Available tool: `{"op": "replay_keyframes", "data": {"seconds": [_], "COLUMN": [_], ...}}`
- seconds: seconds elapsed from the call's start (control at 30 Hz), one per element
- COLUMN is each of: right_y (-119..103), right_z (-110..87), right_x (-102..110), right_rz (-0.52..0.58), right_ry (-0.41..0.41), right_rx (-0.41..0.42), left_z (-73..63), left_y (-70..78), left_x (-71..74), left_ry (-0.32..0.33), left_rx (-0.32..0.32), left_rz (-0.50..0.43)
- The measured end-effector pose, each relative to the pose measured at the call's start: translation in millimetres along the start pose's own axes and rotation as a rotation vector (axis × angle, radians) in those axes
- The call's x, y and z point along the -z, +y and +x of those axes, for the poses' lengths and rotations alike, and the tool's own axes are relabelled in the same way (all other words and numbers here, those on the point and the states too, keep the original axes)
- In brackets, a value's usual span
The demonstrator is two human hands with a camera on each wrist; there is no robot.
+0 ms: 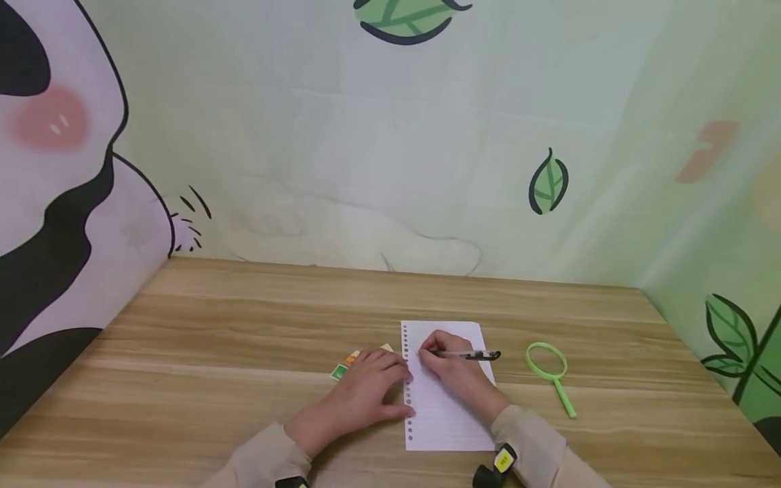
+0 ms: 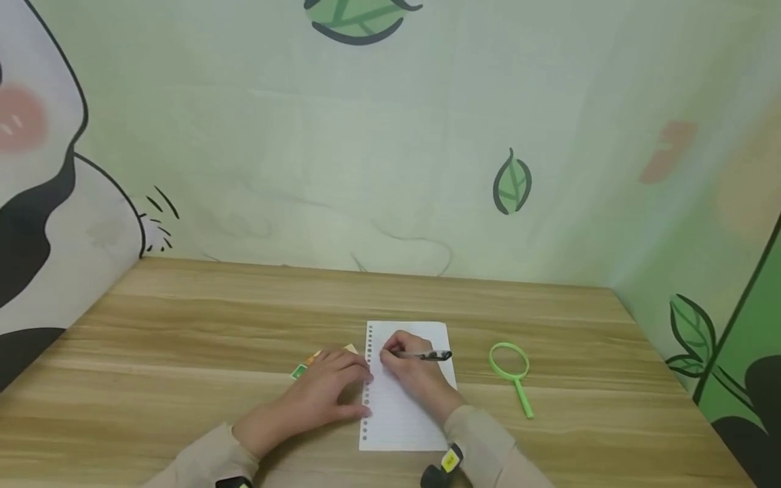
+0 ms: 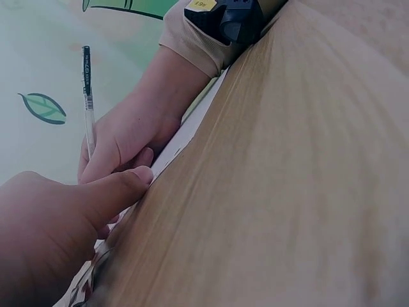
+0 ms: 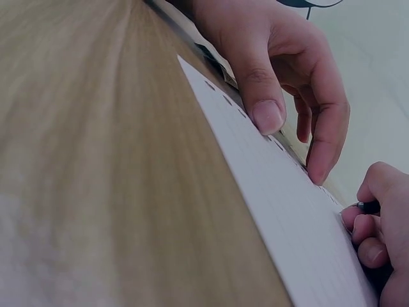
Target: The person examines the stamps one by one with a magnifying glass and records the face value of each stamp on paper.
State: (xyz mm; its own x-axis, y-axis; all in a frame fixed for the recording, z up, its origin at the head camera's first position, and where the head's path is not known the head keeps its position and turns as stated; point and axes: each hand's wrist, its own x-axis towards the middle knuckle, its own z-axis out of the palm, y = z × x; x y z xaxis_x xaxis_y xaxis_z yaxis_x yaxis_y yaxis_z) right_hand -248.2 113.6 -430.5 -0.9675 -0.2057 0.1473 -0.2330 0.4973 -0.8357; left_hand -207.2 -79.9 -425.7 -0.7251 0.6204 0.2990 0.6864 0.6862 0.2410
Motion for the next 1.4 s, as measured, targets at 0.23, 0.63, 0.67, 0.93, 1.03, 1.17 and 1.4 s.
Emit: {"op": "replay_keyframes", "data": {"seconds": [0.23, 0.63, 0.67, 0.93, 1.03, 1.17, 1.4], "right_y": [0.0, 1.5, 1.6, 1.1, 0.2, 0.5, 1.2], "right_z": [0.2, 2.1, 1.7, -1.4, -0.5, 0.2, -1.4], "right_x": [1.1, -1.0, -1.1, 1.1, 1.5, 1.3, 1.2], "right_rz": [-0.027, -0.044, -0.041, -0.045, -0.034, -0.047, -0.079], "right_ry": [0.021, 0.076, 0.073, 0.064, 0.052, 0.058, 0.105], "right_rx": [-0.011, -0.01, -0.011, -0.007, 0.01, 0.008, -0.065], "left_z": [-1.3, 0.4, 0.3, 0.3, 0.2, 0.4, 0.4], "left_y": [0.2, -0.2, -0.1, 1.6, 0.5, 0.1, 1.6], "left_x": [-0.2, 2.0, 2.0, 1.7, 1.5, 1.6, 0.7], "left_ry": [0.004, 0.008, 0.006, -0.002, 0.011, 0.012, -0.015], "left_rx": [0.005, -0.007, -0.007, -0.006, -0.007, -0.005, 0.007], "left_rz": [-0.004, 0.012, 0.013, 0.01, 0.02, 0.02, 0.016]}}
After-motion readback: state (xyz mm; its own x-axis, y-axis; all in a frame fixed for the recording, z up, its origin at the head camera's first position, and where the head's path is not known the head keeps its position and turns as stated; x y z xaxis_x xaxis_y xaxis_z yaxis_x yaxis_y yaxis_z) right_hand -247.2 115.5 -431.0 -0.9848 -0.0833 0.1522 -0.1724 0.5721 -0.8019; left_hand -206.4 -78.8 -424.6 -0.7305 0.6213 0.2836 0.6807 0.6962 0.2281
